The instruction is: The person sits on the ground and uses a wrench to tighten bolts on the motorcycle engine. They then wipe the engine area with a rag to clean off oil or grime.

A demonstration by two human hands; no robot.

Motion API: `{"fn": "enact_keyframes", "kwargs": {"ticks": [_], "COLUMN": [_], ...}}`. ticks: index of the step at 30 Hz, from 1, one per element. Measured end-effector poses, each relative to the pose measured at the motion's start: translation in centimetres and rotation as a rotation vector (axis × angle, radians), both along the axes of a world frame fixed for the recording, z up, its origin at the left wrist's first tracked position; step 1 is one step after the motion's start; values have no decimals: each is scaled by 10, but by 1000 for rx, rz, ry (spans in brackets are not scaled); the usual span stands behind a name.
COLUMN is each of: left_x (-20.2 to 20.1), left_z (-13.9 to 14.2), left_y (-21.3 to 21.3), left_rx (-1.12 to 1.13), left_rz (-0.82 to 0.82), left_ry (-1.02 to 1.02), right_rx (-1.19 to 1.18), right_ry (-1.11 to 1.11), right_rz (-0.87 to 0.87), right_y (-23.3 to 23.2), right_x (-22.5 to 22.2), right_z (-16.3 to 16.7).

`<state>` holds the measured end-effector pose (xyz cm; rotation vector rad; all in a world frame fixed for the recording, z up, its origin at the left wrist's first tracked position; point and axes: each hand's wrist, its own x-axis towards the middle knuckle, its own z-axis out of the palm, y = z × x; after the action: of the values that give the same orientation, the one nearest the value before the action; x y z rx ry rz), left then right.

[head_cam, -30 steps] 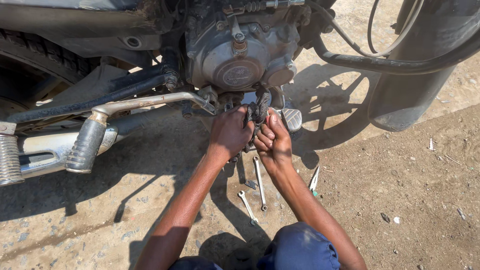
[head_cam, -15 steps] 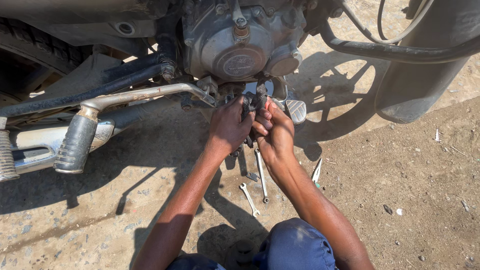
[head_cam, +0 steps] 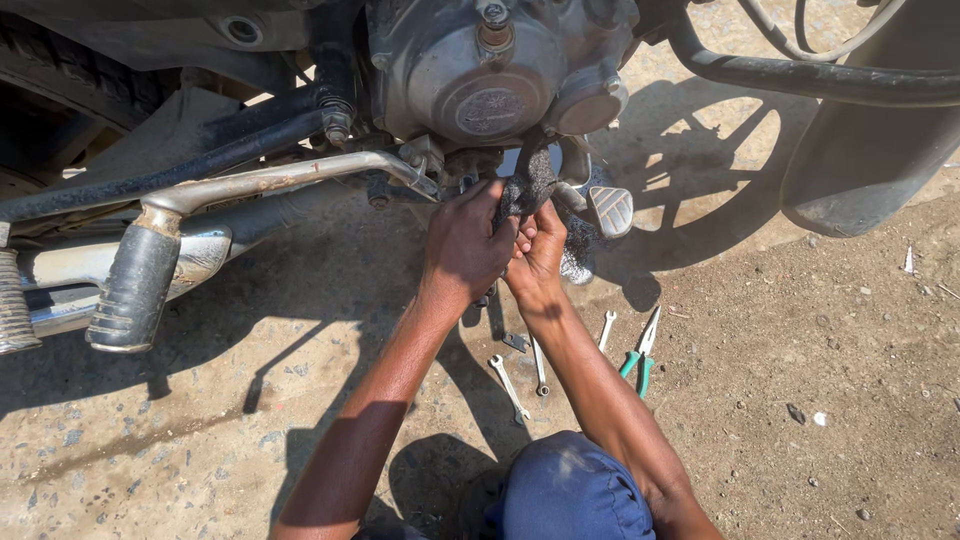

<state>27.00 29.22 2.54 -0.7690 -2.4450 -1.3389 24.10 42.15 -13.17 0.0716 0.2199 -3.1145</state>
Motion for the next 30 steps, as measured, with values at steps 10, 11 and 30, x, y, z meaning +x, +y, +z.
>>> {"fn": "enact_keyframes", "kwargs": {"ticks": [10,11,30], "left_x": [-7,-7,4], "left_z": [-3,-4,23], "left_y": [-1,-1,-14], "left_rx": [-70,-74,-178], "left_rz": [20,16,91], "left_ry": [-69,-53,-210], "right_rx": [560,609,2781], "right_ry": [-129,-52,291], "right_rz": [-100,-110,-466], "right_y": [25,24,31], "right_x": [20,27,33], "right_z": [38,47,229]}}
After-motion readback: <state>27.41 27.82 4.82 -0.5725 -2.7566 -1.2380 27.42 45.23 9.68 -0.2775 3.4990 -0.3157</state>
